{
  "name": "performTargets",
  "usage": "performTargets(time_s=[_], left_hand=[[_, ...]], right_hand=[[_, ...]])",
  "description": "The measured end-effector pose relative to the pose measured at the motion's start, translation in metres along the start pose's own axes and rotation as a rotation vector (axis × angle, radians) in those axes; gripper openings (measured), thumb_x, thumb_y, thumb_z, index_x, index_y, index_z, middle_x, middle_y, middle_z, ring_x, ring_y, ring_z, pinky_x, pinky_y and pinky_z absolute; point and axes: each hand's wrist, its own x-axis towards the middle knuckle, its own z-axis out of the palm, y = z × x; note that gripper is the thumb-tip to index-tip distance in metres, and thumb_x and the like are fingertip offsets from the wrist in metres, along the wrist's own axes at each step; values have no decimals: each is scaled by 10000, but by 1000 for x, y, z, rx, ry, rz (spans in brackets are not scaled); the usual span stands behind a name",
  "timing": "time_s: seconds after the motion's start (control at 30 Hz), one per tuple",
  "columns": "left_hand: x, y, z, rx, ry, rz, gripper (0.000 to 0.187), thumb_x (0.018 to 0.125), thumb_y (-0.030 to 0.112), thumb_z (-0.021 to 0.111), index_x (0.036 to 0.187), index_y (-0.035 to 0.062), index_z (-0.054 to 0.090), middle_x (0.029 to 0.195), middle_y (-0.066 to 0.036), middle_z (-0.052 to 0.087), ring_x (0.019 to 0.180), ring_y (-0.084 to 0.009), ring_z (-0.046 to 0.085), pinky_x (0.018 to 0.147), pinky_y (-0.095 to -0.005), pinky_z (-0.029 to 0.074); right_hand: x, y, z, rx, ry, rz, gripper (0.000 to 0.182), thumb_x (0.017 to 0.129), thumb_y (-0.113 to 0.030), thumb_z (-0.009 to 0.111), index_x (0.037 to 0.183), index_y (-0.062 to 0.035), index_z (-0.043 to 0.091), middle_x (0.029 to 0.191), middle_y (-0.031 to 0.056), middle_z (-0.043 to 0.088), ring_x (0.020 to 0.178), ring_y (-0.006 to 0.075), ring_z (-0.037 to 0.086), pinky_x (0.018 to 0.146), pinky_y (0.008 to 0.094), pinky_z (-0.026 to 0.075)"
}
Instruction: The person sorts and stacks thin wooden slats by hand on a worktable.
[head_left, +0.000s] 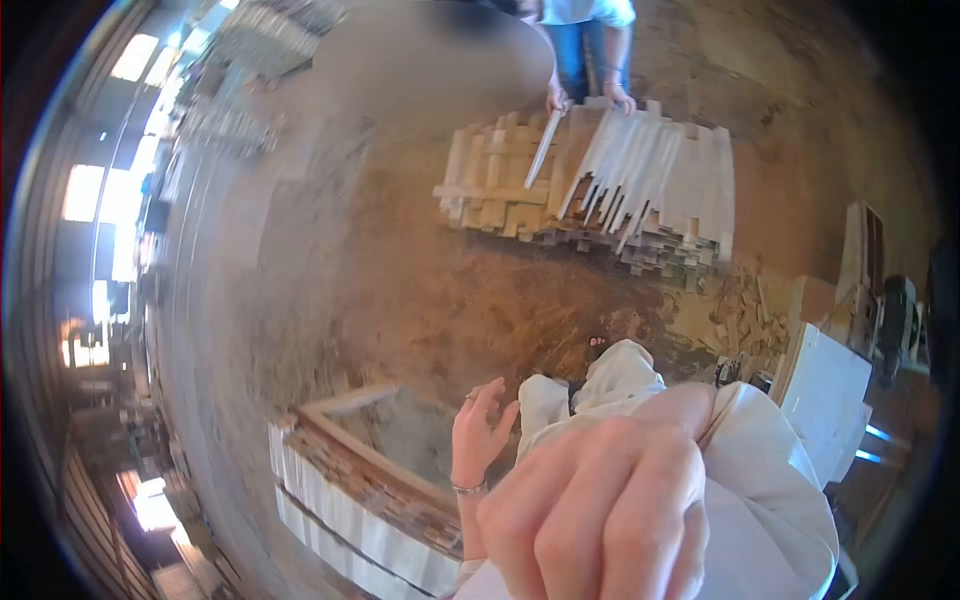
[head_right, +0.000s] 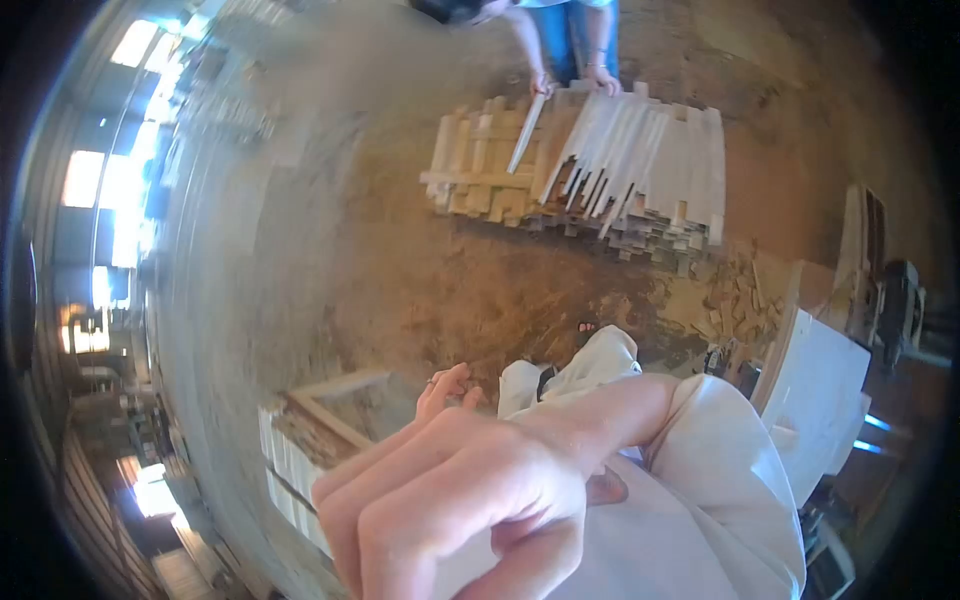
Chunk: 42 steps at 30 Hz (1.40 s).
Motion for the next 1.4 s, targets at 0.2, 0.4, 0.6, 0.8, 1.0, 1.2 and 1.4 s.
performTargets(time_s=[0.2,0.4,0.6,0.8,1.0,1.2,1.4], left_hand=[[129,9,7,-58,-160,110,358,862,224,766,1175,88,662,1005,-81,686,810,-256,657,712,-375,543],[242,-28,35,-137,-259,197,387,858,191,768,1207,67,653,1024,-83,697,790,-238,646,732,-352,541],[353,-59,38,-142,-430,183,378,864,263,735,1174,62,657,1054,-160,683,963,-360,664,817,-435,551],[436,-77,33,17,-449,124,400,867,298,742,1175,58,657,1037,-132,711,975,-322,680,810,-424,557],[448,-60,47,53,-447,136,436,857,317,748,1185,46,653,1041,-152,718,956,-337,690,809,-444,565],[441,-17,68,97,-505,259,482,873,383,740,1202,40,659,1047,-165,724,978,-328,696,842,-425,559],[434,21,79,55,-479,242,453,876,393,721,1193,74,670,1012,-143,718,938,-319,694,815,-435,558]], right_hand=[[16,-12,-65,-157,155,6,254,1004,-306,629,965,-57,665,890,50,681,768,232,638,711,354,500],[34,18,-145,-213,320,167,265,1023,-297,597,904,-68,656,831,28,669,734,199,630,643,309,485],[78,26,-233,-255,523,233,267,1042,-295,559,880,-88,604,804,13,662,698,155,595,644,281,448],[124,1,-282,-362,928,163,263,1049,-306,551,879,-105,564,765,6,618,682,137,502,643,276,411],[128,-6,-330,-272,646,-213,279,1042,-322,567,880,-95,563,783,35,631,648,140,513,634,277,413],[172,-58,-274,-283,542,-31,492,933,-512,690,1035,-35,625,863,89,680,656,190,606,741,340,442],[92,-130,-281,-709,57,530,495,961,-439,680,1173,8,664,1128,154,700,973,314,681,884,434,534]])
